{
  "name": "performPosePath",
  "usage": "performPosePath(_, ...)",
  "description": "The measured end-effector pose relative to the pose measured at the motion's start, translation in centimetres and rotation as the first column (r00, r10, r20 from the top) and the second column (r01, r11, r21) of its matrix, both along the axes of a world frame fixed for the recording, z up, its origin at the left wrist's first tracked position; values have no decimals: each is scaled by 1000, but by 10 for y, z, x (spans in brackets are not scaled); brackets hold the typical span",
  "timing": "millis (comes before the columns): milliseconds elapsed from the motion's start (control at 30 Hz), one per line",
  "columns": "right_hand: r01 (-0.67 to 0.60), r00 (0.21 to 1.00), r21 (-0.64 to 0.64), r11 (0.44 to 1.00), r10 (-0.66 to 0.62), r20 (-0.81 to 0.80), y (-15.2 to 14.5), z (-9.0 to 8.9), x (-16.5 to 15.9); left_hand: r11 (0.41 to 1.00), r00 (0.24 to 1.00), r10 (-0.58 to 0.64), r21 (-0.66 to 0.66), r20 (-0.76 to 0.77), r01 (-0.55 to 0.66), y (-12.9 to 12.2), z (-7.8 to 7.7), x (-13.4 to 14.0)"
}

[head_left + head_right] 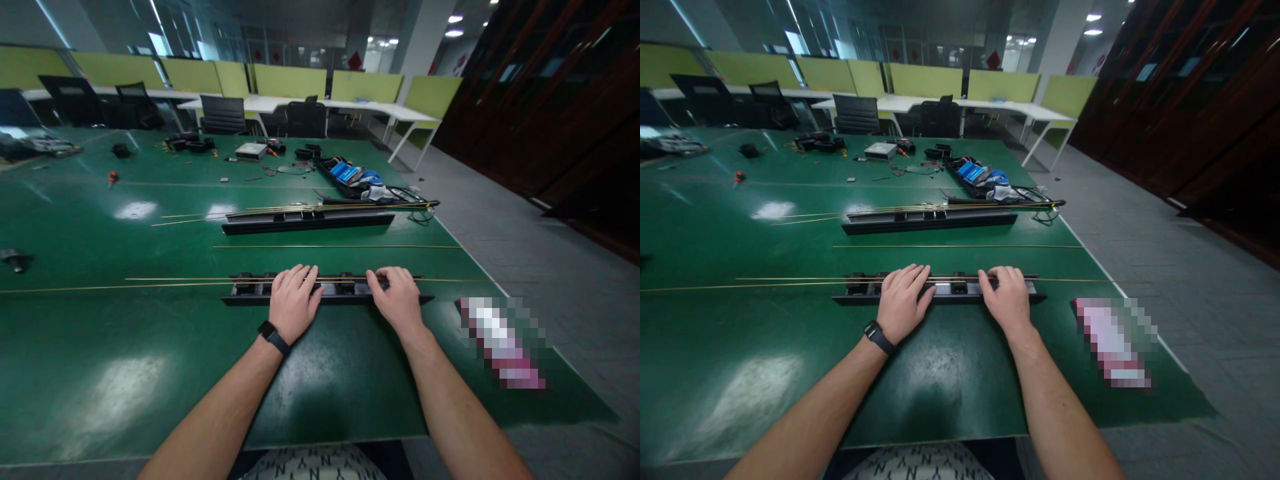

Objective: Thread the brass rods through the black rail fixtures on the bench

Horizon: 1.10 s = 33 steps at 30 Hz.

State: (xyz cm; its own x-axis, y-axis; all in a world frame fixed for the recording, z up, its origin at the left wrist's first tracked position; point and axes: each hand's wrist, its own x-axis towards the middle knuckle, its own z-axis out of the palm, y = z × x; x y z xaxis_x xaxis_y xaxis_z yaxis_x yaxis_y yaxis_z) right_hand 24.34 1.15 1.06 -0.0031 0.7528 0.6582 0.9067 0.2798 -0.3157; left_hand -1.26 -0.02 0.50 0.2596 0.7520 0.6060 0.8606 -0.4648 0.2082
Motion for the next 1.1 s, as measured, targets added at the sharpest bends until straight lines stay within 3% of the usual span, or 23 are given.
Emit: performPosePath(1100,-36,998,-6,999,35,-52,0,-3,0,998,1000,-8,-56,9,9,-1,2,1)
